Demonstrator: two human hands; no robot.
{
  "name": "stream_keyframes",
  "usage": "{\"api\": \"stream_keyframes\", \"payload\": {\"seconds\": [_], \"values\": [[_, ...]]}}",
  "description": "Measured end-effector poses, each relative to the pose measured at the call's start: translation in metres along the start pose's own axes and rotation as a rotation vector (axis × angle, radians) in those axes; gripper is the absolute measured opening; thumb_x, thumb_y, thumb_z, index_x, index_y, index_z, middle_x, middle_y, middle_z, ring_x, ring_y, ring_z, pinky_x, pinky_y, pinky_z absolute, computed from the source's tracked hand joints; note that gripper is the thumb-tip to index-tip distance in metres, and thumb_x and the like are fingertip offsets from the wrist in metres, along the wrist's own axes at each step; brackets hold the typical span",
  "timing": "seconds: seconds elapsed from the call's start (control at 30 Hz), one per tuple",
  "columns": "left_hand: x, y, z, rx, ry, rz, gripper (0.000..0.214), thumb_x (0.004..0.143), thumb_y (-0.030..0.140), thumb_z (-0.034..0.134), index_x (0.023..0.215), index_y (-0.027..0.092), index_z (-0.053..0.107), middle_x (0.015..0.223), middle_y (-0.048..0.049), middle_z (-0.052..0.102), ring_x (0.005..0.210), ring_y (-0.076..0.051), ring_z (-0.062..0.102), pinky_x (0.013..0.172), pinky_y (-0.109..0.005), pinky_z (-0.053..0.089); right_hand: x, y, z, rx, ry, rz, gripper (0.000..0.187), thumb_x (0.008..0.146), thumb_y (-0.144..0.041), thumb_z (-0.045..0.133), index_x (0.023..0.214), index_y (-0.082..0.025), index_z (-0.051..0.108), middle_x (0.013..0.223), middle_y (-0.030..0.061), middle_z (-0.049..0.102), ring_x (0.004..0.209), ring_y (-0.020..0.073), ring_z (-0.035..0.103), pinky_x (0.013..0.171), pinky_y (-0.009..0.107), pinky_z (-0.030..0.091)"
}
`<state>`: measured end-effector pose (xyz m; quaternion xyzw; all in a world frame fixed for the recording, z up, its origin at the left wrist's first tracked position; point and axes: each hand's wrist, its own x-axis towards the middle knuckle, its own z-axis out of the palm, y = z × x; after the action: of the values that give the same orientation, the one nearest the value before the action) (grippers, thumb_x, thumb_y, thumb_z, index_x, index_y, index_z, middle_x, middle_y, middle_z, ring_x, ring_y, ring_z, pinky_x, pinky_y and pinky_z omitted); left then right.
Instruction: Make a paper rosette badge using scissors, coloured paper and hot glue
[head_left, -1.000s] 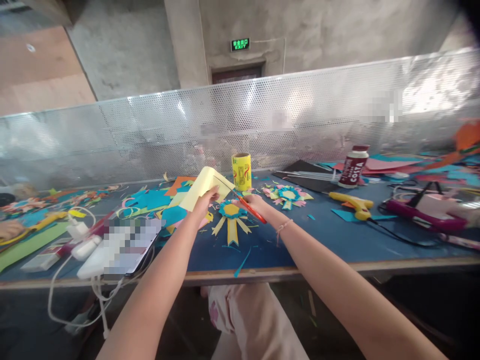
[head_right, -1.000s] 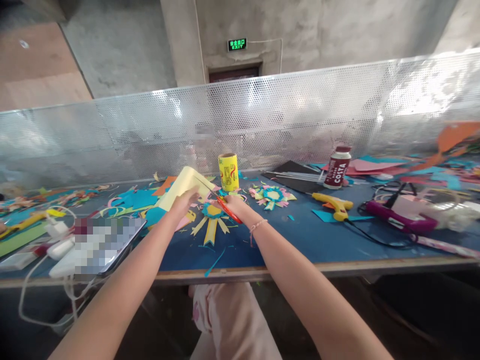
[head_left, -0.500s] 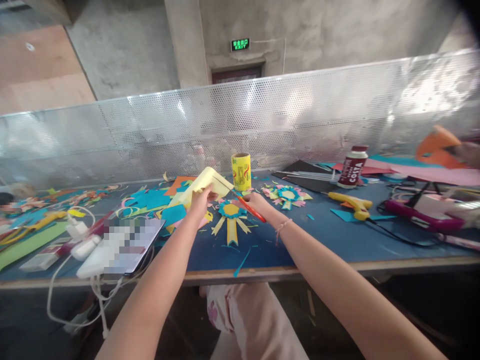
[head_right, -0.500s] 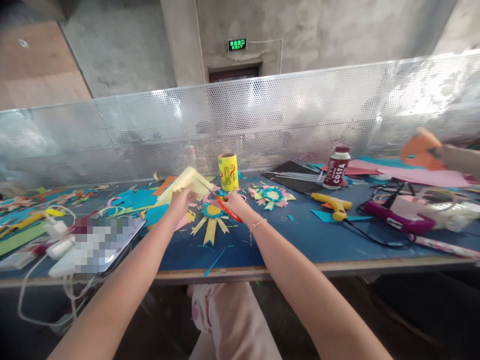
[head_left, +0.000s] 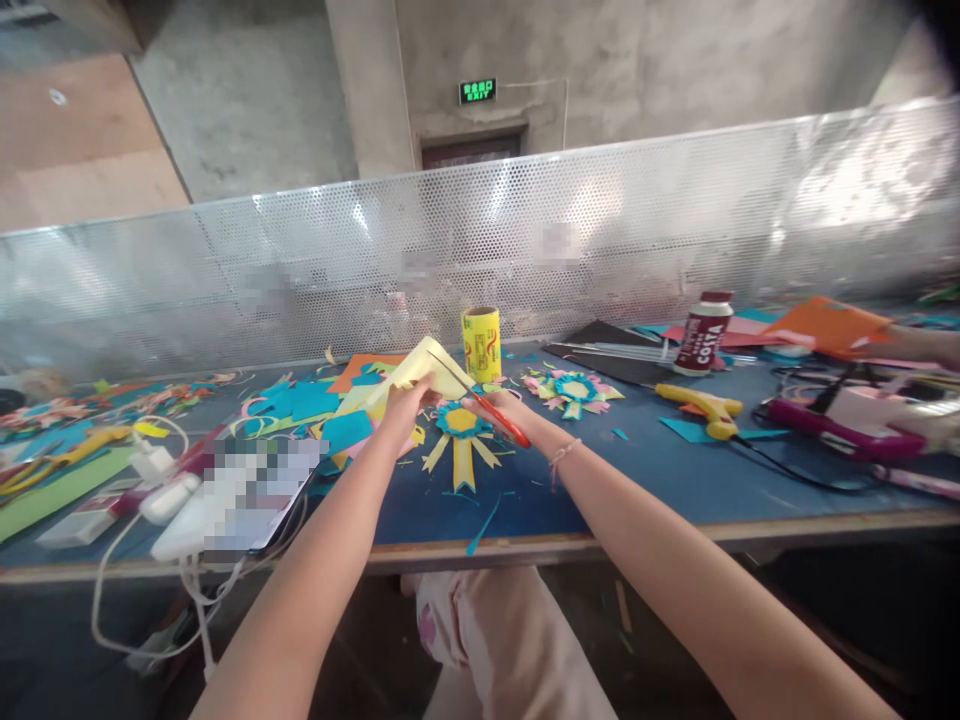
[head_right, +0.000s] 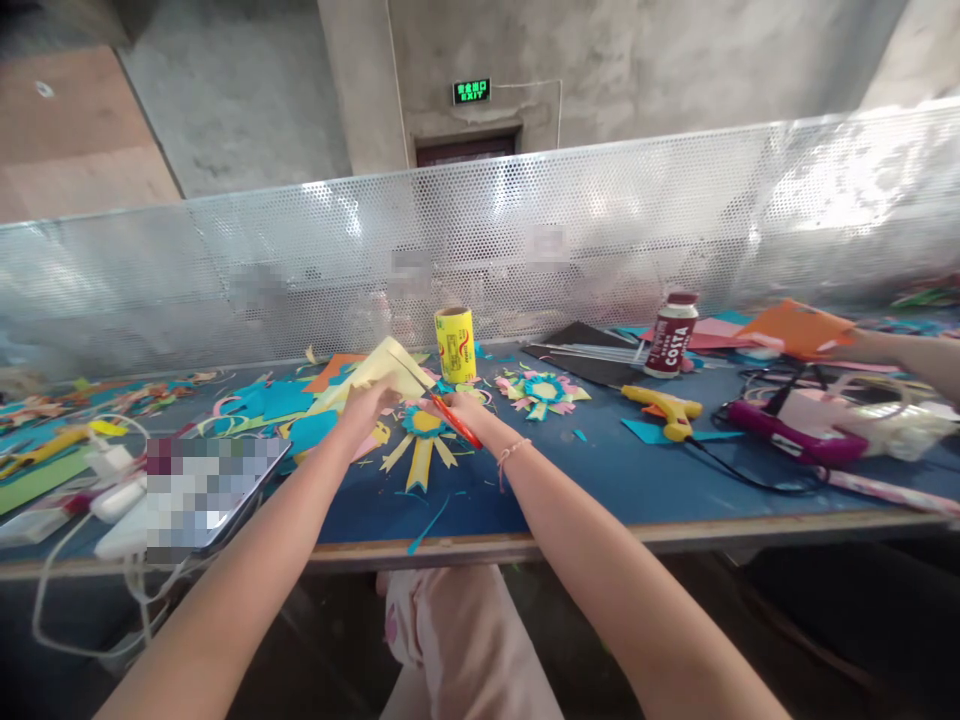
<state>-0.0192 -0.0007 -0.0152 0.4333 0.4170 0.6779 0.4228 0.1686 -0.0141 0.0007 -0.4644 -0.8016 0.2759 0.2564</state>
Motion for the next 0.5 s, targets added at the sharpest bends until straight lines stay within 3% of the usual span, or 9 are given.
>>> {"api": "stream_keyframes", "payload": {"seconds": [0.13, 0.3, 0.5], "values": [[-0.003, 0.004, 0.002, -0.011, 0.009, -0.01, 0.034, 0.057, 0.033, 0.076, 0.079, 0.01, 0.064, 0.055, -0.0024, 0.063, 0.048, -0.013, 0.059, 0.053, -0.025, 0.047, 0.001, -0.001, 0.002, -0.035, 0.042, 0.04, 0.051, 0.078, -0.06, 0.05, 0.052, -0.019, 0.034, 0.048, -0.0027, 0.035, 0.049, 0.0101, 0.035, 0.049, 0.026, 0.027], [-0.006, 0.01, 0.005, -0.063, 0.008, -0.017, 0.032, 0.056, 0.03, 0.075, 0.078, 0.01, 0.062, 0.054, -0.0013, 0.062, 0.046, -0.013, 0.058, 0.051, -0.024, 0.046, 0.002, -0.002, 0.005, -0.028, 0.079, 0.101, 0.047, 0.075, -0.06, 0.054, 0.054, -0.019, 0.04, 0.045, -0.0034, 0.035, 0.044, 0.01, 0.038, 0.045, 0.025, 0.028], [-0.006, 0.009, 0.006, -0.046, -0.017, -0.027, 0.031, 0.057, 0.03, 0.076, 0.076, 0.011, 0.061, 0.055, -0.0023, 0.063, 0.049, -0.013, 0.059, 0.053, -0.025, 0.047, 0.005, 0.004, 0.007, 0.023, 0.024, -0.018, 0.047, 0.078, -0.06, 0.047, 0.057, -0.019, 0.038, 0.05, -0.0028, 0.036, 0.048, 0.0097, 0.034, 0.047, 0.025, 0.027]]}}
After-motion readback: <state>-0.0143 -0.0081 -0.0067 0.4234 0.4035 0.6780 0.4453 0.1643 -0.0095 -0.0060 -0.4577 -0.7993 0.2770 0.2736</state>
